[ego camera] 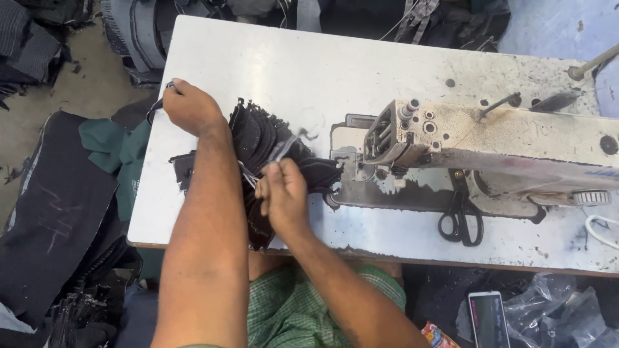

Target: Bundling cut fabric shoe upper components together using a strip of scrap material.

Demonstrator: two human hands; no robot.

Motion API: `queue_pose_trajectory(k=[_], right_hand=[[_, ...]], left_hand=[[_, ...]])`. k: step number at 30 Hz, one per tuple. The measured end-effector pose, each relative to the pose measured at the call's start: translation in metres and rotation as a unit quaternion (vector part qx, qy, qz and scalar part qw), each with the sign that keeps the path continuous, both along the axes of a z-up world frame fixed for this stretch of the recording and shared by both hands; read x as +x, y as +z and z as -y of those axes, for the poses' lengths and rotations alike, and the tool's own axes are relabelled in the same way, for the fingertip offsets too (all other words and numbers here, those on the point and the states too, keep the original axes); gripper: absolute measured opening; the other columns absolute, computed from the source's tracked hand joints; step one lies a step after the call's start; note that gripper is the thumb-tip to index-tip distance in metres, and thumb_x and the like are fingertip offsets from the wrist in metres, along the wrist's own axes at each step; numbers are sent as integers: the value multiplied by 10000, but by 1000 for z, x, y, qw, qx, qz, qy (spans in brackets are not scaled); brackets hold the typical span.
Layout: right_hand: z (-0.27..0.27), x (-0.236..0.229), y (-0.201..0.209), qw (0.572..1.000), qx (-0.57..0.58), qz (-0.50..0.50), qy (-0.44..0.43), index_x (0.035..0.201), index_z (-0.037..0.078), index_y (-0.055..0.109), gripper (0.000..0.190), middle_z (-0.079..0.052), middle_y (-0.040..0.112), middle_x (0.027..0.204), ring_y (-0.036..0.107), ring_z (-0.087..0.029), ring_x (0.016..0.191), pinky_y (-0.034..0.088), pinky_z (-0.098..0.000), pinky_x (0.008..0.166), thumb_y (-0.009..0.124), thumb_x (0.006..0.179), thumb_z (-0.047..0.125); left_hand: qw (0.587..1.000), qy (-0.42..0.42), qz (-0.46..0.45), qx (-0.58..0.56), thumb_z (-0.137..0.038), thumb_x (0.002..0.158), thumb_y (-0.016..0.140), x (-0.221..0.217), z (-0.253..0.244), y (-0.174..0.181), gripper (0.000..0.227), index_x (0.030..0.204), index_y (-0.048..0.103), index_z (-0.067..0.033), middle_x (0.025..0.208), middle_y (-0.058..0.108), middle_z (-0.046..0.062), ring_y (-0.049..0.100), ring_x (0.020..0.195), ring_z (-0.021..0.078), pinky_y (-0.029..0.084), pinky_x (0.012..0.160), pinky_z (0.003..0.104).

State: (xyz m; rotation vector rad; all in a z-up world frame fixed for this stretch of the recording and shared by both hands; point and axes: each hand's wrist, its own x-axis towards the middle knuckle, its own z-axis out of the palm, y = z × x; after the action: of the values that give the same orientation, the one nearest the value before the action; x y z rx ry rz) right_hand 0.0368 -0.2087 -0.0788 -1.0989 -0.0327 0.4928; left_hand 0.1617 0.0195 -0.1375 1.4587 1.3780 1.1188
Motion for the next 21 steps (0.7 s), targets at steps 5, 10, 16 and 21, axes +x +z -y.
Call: queue_pose_trajectory(k=[5,10,16,21], right_hand=[[-7,-1,-9,987,-73,144,-5,908,58,519,283,4,495,667,496,-86,586,429,-263,503,507,1110,256],[-10,-2,5,966,-154,207,-24,883,53,523,296,2,521,639,510,-77,561,449,-266,507,498,1097,257],[-11,-3,-3,961,-172,213,-39,864,49,512,305,1,525,645,514,-76,557,446,-271,496,506,1091,253],[-5,2,-10,996,-25,89,-9,887,64,522,279,25,452,637,456,-81,562,383,-245,474,523,1093,253]], left_hand=[[975,-71,175,-118,-278,1061,525,-10,-31,-3,359,947,677,26,804,655,116,624,686,234,485,599,402],[870,-228,296,-321,-357,1003,557,-76,15,95,329,944,606,-37,709,610,77,575,574,195,483,499,348],[862,-337,219,-310,-364,1023,570,-97,41,79,386,911,665,-8,678,571,44,548,550,159,474,519,303],[883,-44,353,-306,-395,1022,518,-60,26,48,433,707,479,-101,595,406,-13,321,443,132,233,396,314]])
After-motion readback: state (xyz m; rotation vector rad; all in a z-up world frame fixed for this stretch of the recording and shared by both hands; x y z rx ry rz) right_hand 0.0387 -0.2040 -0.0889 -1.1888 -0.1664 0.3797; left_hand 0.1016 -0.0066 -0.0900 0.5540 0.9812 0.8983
